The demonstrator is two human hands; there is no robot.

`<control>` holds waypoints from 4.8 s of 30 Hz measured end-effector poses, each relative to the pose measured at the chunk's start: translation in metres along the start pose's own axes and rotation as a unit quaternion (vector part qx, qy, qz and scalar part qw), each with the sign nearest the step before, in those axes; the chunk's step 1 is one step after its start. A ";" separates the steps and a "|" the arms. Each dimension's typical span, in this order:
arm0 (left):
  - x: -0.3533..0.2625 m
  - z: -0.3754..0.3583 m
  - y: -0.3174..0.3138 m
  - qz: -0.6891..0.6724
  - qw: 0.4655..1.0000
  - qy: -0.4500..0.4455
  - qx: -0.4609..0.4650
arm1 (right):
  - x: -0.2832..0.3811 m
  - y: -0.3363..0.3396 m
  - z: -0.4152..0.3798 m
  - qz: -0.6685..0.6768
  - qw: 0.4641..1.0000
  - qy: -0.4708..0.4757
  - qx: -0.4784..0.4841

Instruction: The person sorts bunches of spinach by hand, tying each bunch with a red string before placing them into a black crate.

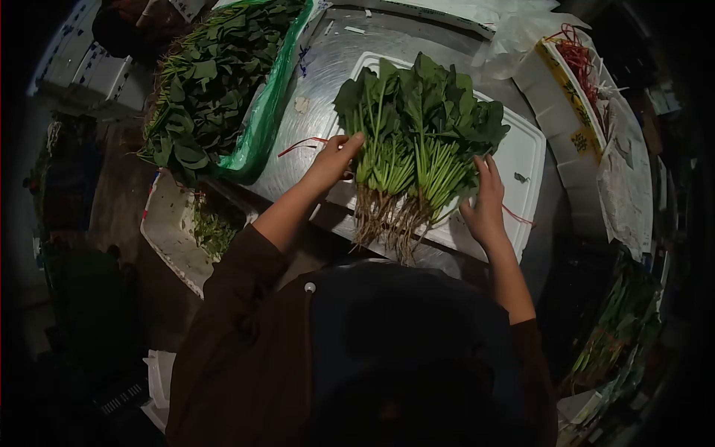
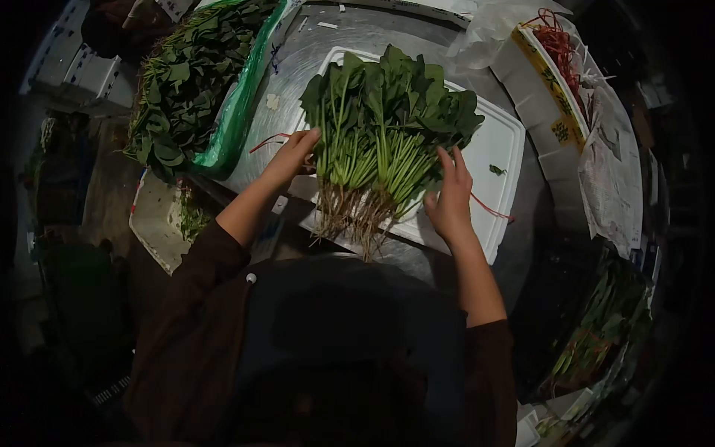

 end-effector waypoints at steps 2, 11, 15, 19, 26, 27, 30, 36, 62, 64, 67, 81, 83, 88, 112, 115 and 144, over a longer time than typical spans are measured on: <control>-0.007 0.009 -0.001 0.171 0.985 -0.026 -0.015 | -0.022 -0.023 -0.013 0.402 0.907 -0.125 0.002; 0.003 0.027 -0.011 0.192 0.961 -0.197 -0.028 | -0.003 -0.061 -0.004 0.428 0.880 -0.197 -0.060; -0.040 0.007 -0.033 0.235 0.923 -0.300 -0.048 | -0.014 -0.062 -0.003 0.338 0.921 -0.186 -0.062; -0.024 0.036 -0.048 0.390 0.886 -0.250 -0.016 | 0.009 -0.035 0.001 0.241 0.948 -0.184 -0.091; -0.023 0.032 -0.055 0.439 0.873 -0.210 0.019 | 0.096 0.002 0.064 0.038 0.978 0.165 -0.122; -0.022 0.028 -0.049 0.439 0.874 -0.207 0.013 | 0.099 -0.006 0.076 0.004 0.976 0.195 -0.099; -0.027 0.004 -0.023 0.448 0.879 -0.135 -0.097 | 0.089 -0.038 0.097 -0.044 0.977 0.206 -0.037; 0.016 0.038 -0.011 0.274 0.953 -0.121 0.038 | 0.111 -0.036 0.103 -0.079 0.971 0.221 -0.035; 0.066 -0.121 0.529 -0.088 0.745 0.092 -0.655 | 0.104 -0.077 0.117 -0.133 0.972 0.187 0.050; 0.071 -0.115 0.545 -0.158 0.777 0.035 -0.608 | 0.104 -0.078 0.117 -0.144 0.971 0.186 0.049; 0.075 -0.096 0.567 -0.213 0.765 -0.008 -0.607 | 0.109 -0.077 0.117 -0.161 0.969 0.181 0.056; 0.061 -0.070 0.573 -0.316 0.801 -0.128 -0.493 | 0.129 -0.080 0.129 -0.190 0.960 0.159 0.130; 0.051 -0.074 0.559 -0.332 0.790 -0.094 -0.506 | 0.125 -0.084 0.129 -0.201 0.960 0.161 0.113; 0.035 -0.088 0.562 -0.178 0.741 -0.177 -0.623 | 0.126 -0.085 0.131 -0.204 0.959 0.160 0.112; 0.007 -0.057 0.575 -0.092 0.860 -0.017 -0.501 | 0.139 -0.076 0.139 -0.230 0.949 0.186 0.112; 0.002 -0.036 0.586 0.070 0.858 0.073 -0.504 | 0.203 -0.055 0.166 -0.265 0.938 0.215 0.069; 0.019 -0.083 0.566 -0.100 0.770 -0.334 -0.534 | 0.568 -0.163 0.376 -0.074 0.913 0.347 0.200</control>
Point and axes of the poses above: each hand's wrist, its own z-axis towards the middle knuckle, its own y-axis out of the back of the hand, x = y × z, the point moved 3 cm from there along z, towards the middle knuckle, and after that the axes turned 8 degrees about x, right-handed, at the moved point
